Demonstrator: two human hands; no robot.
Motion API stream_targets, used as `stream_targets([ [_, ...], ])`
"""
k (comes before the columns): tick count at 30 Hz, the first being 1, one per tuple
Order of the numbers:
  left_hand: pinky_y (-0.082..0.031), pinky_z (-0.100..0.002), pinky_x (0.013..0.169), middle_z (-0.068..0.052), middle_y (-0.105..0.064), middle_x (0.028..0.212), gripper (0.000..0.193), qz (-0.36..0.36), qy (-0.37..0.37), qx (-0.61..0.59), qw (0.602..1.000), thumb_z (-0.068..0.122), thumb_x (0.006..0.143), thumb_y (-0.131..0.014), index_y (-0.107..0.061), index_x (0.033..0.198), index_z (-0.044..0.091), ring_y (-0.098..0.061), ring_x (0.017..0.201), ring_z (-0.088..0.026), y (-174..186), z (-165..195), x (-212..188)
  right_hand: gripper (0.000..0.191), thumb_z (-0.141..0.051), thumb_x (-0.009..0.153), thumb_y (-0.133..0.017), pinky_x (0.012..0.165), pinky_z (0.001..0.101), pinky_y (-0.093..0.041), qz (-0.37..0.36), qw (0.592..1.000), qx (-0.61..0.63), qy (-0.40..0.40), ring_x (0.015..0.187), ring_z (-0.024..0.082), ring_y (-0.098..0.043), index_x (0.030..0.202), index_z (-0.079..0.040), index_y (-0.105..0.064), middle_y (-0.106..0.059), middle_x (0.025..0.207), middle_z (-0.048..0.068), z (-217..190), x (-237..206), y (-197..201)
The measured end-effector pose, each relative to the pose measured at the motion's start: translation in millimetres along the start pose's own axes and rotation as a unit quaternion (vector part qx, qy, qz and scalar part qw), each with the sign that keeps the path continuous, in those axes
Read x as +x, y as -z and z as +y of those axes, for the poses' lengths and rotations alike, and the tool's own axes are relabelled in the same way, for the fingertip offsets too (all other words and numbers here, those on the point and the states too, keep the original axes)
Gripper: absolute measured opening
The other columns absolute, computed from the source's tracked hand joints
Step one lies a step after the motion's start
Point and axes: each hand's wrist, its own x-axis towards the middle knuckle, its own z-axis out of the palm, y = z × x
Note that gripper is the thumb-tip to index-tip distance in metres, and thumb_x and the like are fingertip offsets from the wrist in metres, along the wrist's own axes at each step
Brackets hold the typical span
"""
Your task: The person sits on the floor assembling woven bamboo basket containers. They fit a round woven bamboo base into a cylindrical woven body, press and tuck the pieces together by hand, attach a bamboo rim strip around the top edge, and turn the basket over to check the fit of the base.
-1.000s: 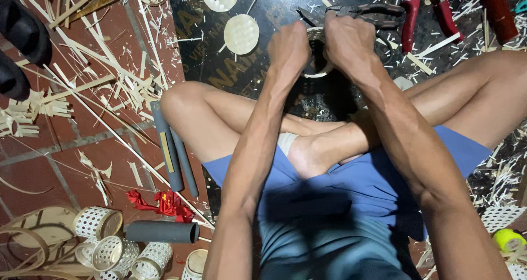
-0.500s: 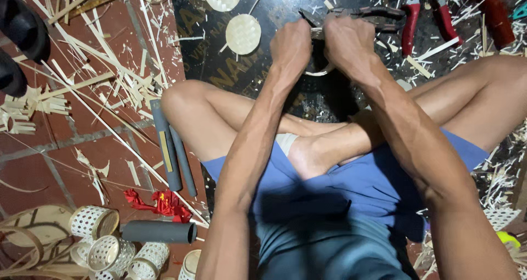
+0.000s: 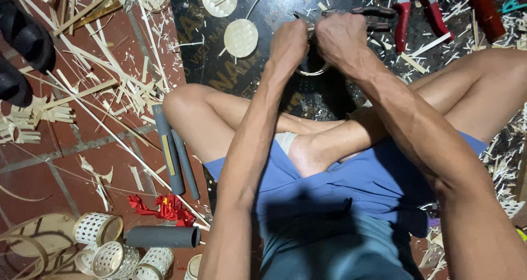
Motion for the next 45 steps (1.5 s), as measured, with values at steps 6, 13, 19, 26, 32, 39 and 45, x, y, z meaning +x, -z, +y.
stream_targets([
  [6, -0.055, -0.057, 0.070, -0.030, -0.070, 0.085, 0.012, 0.000, 0.004, 0.017, 1.000, 0.004, 0.074, -0.069, -0.072, 0.084, -0.002, -0.069, 0.084, -0.049, 3.6, 4.6, 0.1, 0.014, -0.013, 0.082, -0.071, 0.059, 0.0478, -0.055, -0.076, 0.996, 0.027, -0.046, 0.069, 0.040, -0.072, 0.080, 0.000, -0.075, -0.070, 0.078, 0.026, -2.4, 1.2, 4.5],
  [13, -0.055, -0.056, 0.072, -0.029, -0.071, 0.086, 0.010, -0.023, -0.011, 0.030, 0.999, 0.004, 0.076, -0.069, -0.072, 0.084, -0.002, -0.070, 0.085, -0.048, 3.2, 2.8, 0.1, 0.021, -0.012, 0.084, -0.068, 0.058, 0.0521, -0.054, -0.080, 0.994, 0.064, -0.044, 0.070, 0.043, -0.070, 0.101, -0.001, -0.074, -0.071, 0.079, 0.025, 3.0, -4.9, 2.2],
  [19, -0.054, -0.058, 0.078, -0.029, -0.071, 0.096, 0.019, -0.050, 0.021, -0.028, 0.998, 0.005, 0.082, -0.064, -0.071, 0.099, 0.000, -0.068, 0.093, -0.049, 4.1, 2.3, -6.0, 0.040, -0.022, 0.094, -0.072, 0.070, 0.0548, -0.055, -0.138, 0.977, 0.156, -0.051, 0.086, 0.043, -0.071, 0.126, 0.000, -0.065, -0.073, 0.100, 0.026, 14.3, -2.3, 8.0],
  [26, -0.051, -0.060, 0.082, -0.030, -0.071, 0.096, 0.045, 0.007, 0.116, -0.059, 0.992, 0.005, 0.076, -0.065, -0.061, 0.122, 0.002, -0.066, 0.095, -0.052, 11.4, 17.5, -47.9, 0.067, -0.038, 0.089, -0.080, 0.079, 0.0500, -0.056, -0.104, 0.894, 0.395, -0.182, 0.091, 0.040, -0.071, 0.138, 0.002, -0.058, -0.072, 0.108, 0.025, 18.8, -48.9, 30.5],
  [32, -0.052, -0.061, 0.079, -0.029, -0.072, 0.093, 0.045, 0.038, 0.140, -0.058, 0.988, 0.007, 0.083, -0.060, -0.058, 0.128, 0.003, -0.069, 0.089, -0.051, 21.8, 28.2, -76.3, 0.031, -0.012, 0.092, -0.066, 0.080, 0.0568, -0.052, -0.083, 0.948, 0.259, -0.165, 0.092, 0.047, -0.068, 0.123, -0.006, -0.071, -0.072, 0.100, 0.025, -14.2, -40.3, 14.5],
  [39, -0.054, -0.062, 0.080, -0.028, -0.073, 0.092, 0.020, 0.015, 0.154, -0.008, 0.988, 0.008, 0.084, -0.062, -0.063, 0.103, 0.004, -0.069, 0.092, -0.051, 15.8, 25.0, -67.4, 0.025, -0.004, 0.077, -0.068, 0.070, 0.0582, -0.053, -0.044, 0.979, 0.174, -0.101, 0.086, 0.049, -0.068, 0.102, -0.006, -0.073, -0.072, 0.100, 0.023, -18.7, -28.2, -1.7],
  [45, -0.053, -0.063, 0.078, -0.030, -0.072, 0.090, 0.023, 0.003, 0.113, 0.014, 0.993, 0.005, 0.084, -0.062, -0.057, 0.107, 0.002, -0.069, 0.090, -0.053, 17.6, 23.2, -67.5, 0.022, -0.006, 0.077, -0.071, 0.068, 0.0565, -0.055, -0.093, 0.979, 0.148, -0.104, 0.081, 0.050, -0.069, 0.095, 0.003, -0.063, -0.069, 0.085, 0.029, -14.7, -30.5, -14.9],
])
